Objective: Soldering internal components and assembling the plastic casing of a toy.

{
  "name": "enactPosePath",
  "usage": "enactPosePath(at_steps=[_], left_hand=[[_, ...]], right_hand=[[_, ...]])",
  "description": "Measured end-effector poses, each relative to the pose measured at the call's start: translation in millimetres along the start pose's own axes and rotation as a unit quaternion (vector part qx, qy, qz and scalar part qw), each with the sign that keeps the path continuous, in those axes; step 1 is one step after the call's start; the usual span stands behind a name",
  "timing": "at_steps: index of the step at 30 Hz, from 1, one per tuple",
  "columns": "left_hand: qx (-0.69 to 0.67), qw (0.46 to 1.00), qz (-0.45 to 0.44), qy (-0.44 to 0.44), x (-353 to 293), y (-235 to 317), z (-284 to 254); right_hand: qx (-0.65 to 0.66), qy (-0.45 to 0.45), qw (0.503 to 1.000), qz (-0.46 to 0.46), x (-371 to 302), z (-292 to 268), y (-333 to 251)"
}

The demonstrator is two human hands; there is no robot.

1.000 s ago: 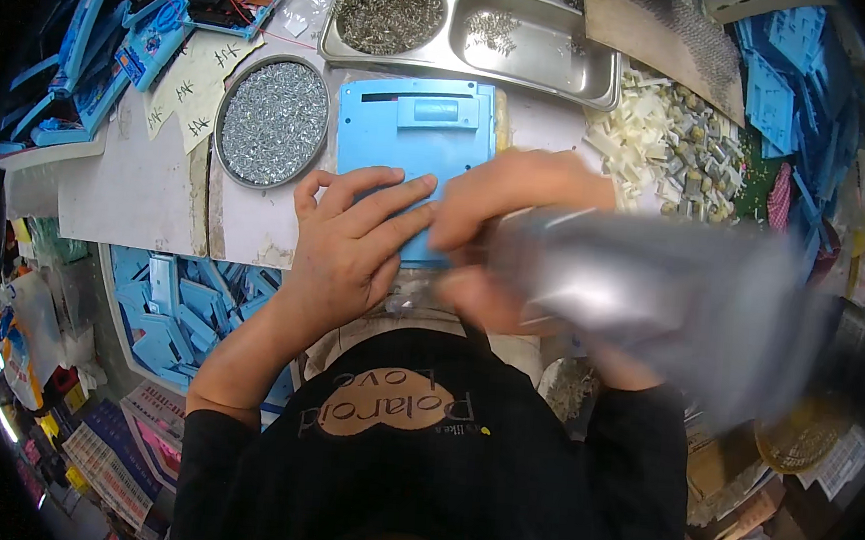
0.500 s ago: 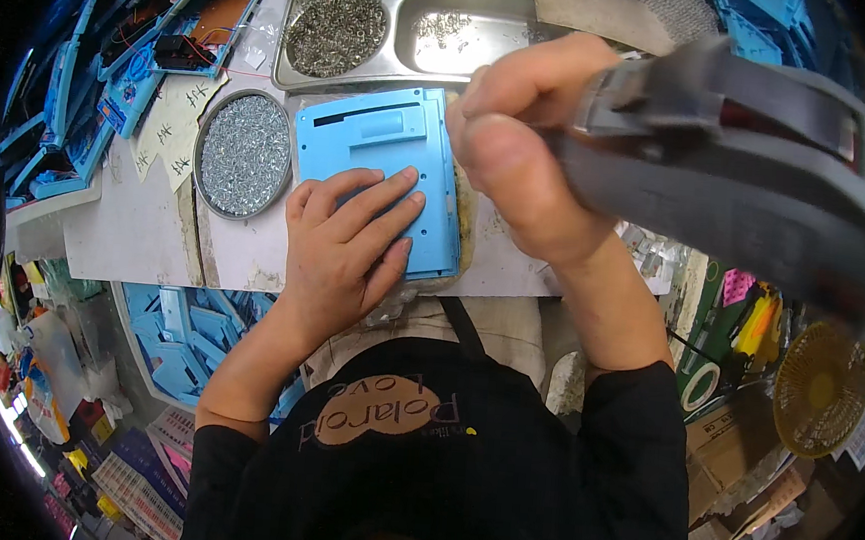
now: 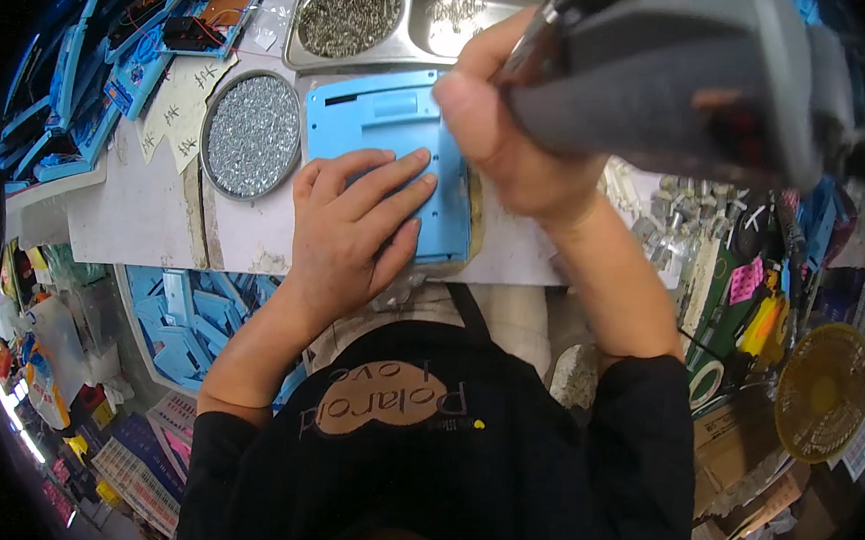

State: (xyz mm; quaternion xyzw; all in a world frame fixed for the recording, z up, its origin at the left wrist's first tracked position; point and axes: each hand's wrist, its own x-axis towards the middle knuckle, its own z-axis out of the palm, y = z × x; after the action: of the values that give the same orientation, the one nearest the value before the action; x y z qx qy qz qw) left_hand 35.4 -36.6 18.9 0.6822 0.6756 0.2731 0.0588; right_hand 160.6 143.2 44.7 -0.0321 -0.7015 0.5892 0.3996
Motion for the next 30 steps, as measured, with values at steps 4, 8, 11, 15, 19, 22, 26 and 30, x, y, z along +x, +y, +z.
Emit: enactPosePath(at_steps=[4, 8, 11, 15, 19, 22, 26, 30], left_hand=[[0.001, 1.000, -0.015, 0.012, -9, 1, 0], [-0.027, 1.000, 0.007, 0.008, -1, -1, 0], [-0.143, 0.986, -0.049, 0.066, 0, -19, -4], [-0.005, 0.996, -0.014, 0.091, 33, -50, -4], [0.048, 0.990, 0.108, 0.078, 44, -56, -52], [-0.057, 0.975, -0.002, 0.213, -24, -76, -106], [-0.080, 0.749, -0.410, 0.514, -249, -138, -108], [0.035, 0.454, -0.737, 0.499, -477, -178, -91]], right_hand=[[0.164, -0.041, 0.985, 0.046, -9, -4, -41], [0.042, 0.026, 0.995, 0.085, -42, 18, -36], [0.092, 0.029, 0.992, 0.086, -33, 16, -50], [0.134, 0.005, 0.989, 0.067, -17, 21, -68], [0.154, -0.030, 0.987, -0.013, 13, 2, -73], [0.103, -0.026, 0.994, -0.038, 14, -33, -96], [0.116, 0.010, 0.993, -0.014, 6, -55, -82], [0.138, 0.033, 0.990, 0.013, 11, -52, -66]])
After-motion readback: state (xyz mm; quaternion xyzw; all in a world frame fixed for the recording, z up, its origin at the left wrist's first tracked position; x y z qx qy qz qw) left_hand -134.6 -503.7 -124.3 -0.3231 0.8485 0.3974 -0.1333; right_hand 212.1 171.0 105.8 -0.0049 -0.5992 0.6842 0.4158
